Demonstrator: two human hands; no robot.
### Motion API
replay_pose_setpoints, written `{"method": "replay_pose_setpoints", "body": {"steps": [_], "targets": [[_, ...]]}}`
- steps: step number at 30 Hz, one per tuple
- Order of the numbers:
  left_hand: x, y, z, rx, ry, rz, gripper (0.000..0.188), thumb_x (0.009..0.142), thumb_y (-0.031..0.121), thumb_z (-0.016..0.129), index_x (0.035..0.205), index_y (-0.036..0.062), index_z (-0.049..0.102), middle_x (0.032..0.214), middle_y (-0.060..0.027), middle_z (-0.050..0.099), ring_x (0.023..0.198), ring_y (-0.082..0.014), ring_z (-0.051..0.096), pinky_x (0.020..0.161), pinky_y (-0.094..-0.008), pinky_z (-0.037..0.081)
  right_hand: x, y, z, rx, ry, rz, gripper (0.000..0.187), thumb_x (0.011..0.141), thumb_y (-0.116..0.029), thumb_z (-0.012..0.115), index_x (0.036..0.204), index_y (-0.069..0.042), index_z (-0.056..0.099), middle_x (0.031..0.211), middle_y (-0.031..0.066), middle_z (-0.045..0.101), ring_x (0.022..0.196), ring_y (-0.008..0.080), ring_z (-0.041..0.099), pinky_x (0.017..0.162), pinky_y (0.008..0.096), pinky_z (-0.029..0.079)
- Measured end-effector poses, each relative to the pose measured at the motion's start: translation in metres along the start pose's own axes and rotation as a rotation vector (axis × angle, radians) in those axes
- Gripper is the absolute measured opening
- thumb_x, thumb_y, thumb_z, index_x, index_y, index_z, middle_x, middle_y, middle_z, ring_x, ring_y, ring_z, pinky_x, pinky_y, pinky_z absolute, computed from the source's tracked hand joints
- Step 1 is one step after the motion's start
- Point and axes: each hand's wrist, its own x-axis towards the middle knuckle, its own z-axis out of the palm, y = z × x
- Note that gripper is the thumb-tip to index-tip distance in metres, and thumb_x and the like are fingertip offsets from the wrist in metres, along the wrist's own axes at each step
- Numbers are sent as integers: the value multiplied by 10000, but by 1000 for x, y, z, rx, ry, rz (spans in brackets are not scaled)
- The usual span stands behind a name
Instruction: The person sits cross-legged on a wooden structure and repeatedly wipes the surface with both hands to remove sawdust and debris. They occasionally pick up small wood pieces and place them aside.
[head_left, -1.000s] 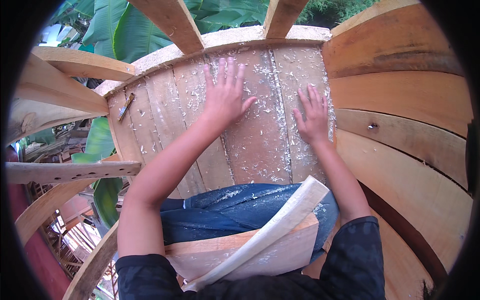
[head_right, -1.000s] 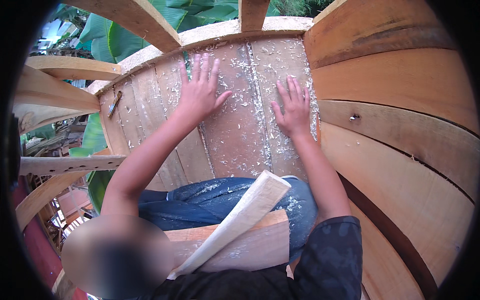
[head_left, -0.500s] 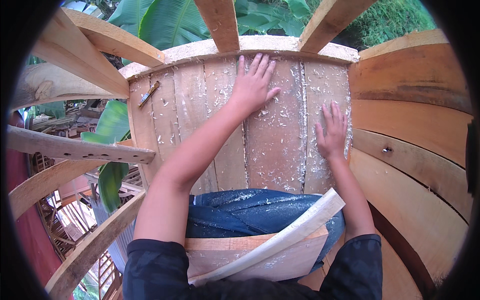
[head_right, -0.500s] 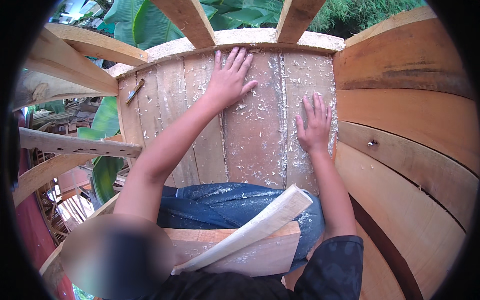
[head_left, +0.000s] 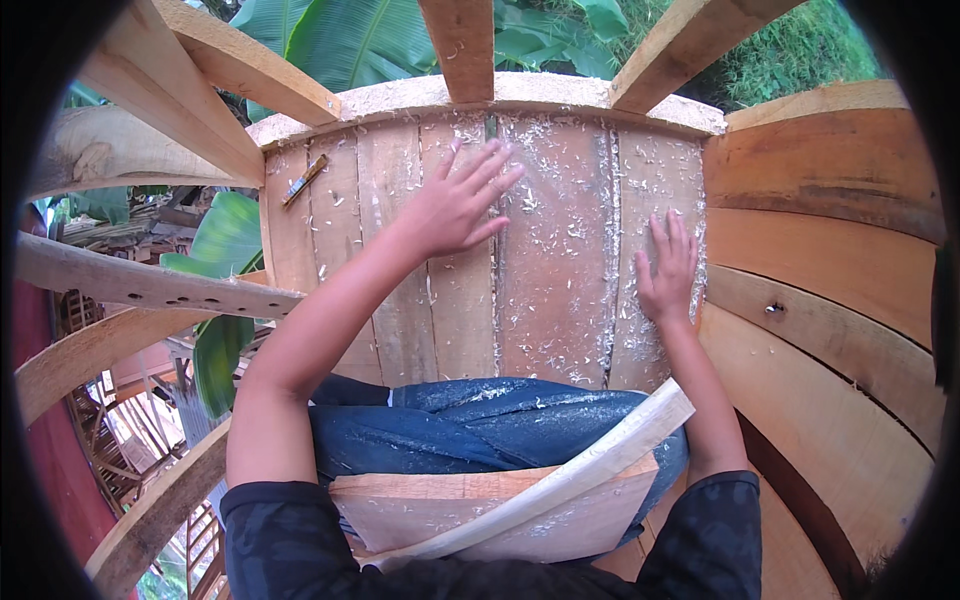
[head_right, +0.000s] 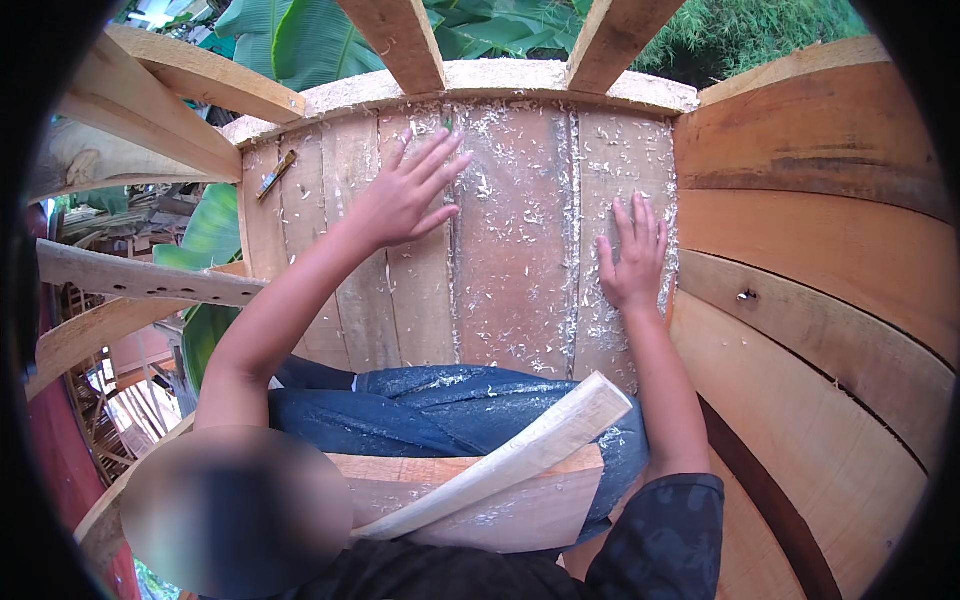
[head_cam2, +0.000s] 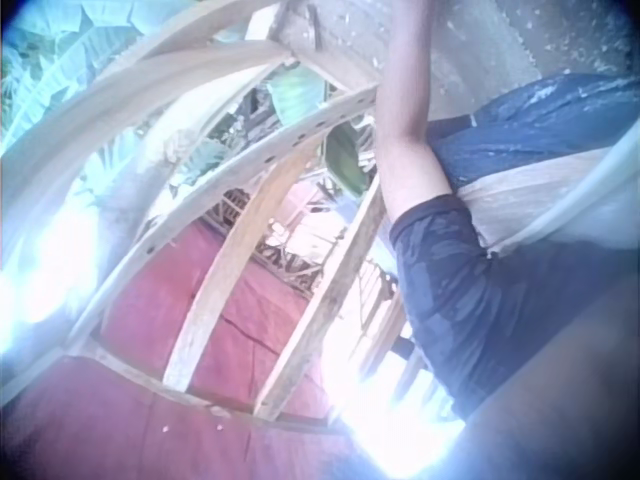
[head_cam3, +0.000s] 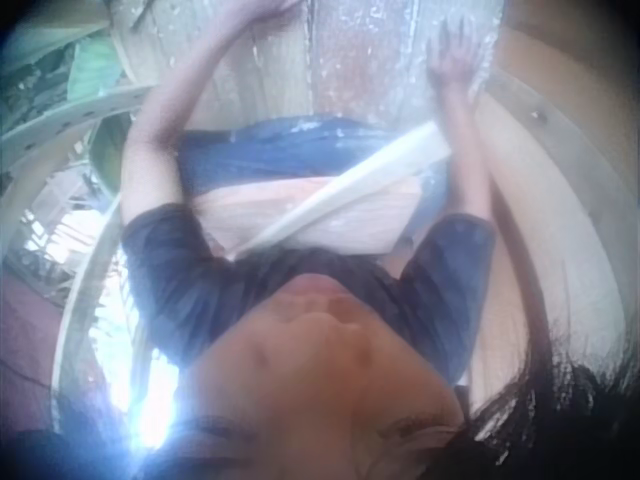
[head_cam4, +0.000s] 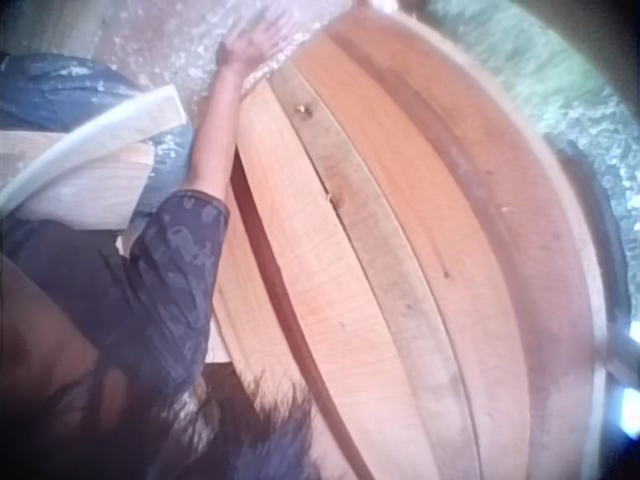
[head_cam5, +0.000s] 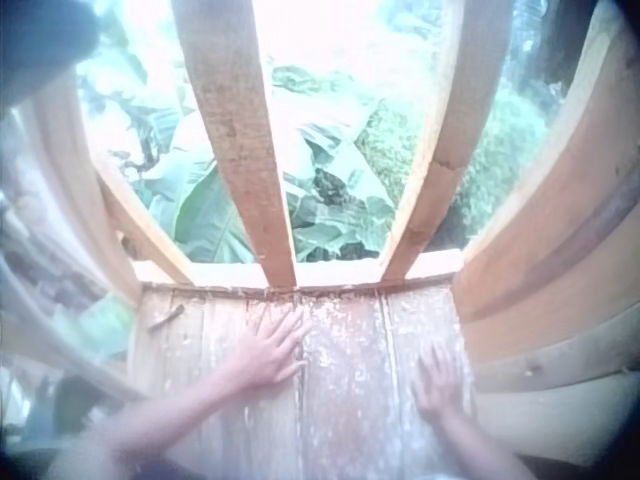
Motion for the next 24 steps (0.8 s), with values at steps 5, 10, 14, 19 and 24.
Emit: {"method": "replay_pose_setpoints", "body": {"steps": [5,10,14,19,24], "targets": [[-33,35,-4,-10,-132,-467,864,914,642,455,1527,68,254,1579,-229,206,1481,-406,124,1150,-640,37,-1,1,-2,-7,3,4,556,902,-333,534,1423,-152,463,1532,136,350,1439,307,289,1190,497,141],[-26,15,22,-69,-25,-400,898,912,681,410,1541,72,210,1588,-233,171,1485,-397,113,1133,-668,12,2,-3,-2,10,-9,9,559,899,-330,540,1424,-151,464,1531,136,351,1442,305,283,1192,493,134],[5,-1,18,-89,-13,-227,850,923,659,413,1549,119,213,1594,-187,193,1499,-314,118,1150,-648,14,1,-2,-1,13,-2,1,557,898,-320,545,1423,-151,467,1531,138,350,1441,303,283,1193,492,129],[-4,-16,21,-124,-90,-775,931,924,676,382,1529,-3,179,1583,-244,182,1498,-346,105,1145,-647,27,0,0,-5,18,10,-1,552,897,-307,548,1420,-150,470,1530,143,351,1441,306,285,1190,496,133],[13,5,26,-38,-5,-493,914,919,666,416,1523,9,219,1576,-248,202,1493,-354,126,1146,-643,28,2,-1,-1,16,15,-13,559,893,-316,552,1420,-150,467,1526,147,357,1434,310,297,1186,503,144]]}}
